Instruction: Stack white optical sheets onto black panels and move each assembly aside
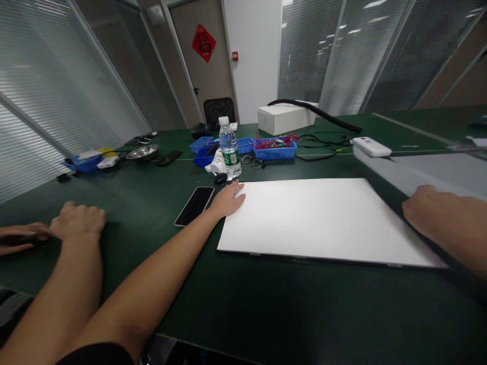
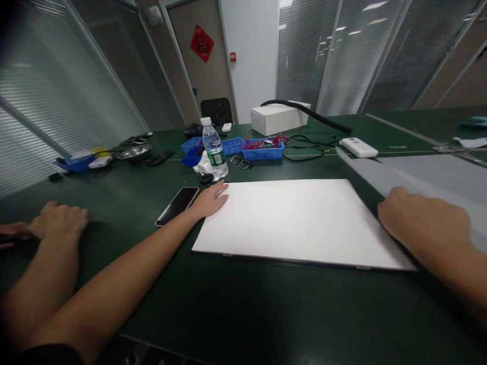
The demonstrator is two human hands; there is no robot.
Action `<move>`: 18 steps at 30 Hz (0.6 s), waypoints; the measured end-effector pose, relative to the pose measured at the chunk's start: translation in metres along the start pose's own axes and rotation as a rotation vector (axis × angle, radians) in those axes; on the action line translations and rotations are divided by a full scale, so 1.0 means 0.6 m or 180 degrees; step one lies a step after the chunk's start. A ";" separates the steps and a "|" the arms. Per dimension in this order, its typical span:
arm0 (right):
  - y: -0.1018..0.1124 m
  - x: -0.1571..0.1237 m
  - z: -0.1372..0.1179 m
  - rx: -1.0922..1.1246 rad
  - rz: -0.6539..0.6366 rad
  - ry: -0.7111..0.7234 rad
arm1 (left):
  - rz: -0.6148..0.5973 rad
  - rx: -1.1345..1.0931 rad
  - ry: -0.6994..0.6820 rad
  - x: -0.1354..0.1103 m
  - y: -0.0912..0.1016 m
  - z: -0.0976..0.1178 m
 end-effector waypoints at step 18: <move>-0.002 -0.225 -0.242 0.1143 0.0945 0.4226 | 0.0013 -0.0263 0.0157 -0.001 0.004 0.003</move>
Point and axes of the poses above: each hand's wrist, its own x-axis towards the middle knuckle, its own y-axis out of the back of the hand, z = x × y, the point moved 5 cm from there along x, towards the middle knuckle, and after that the axes turned 11 degrees about x, right-handed, at the moved point
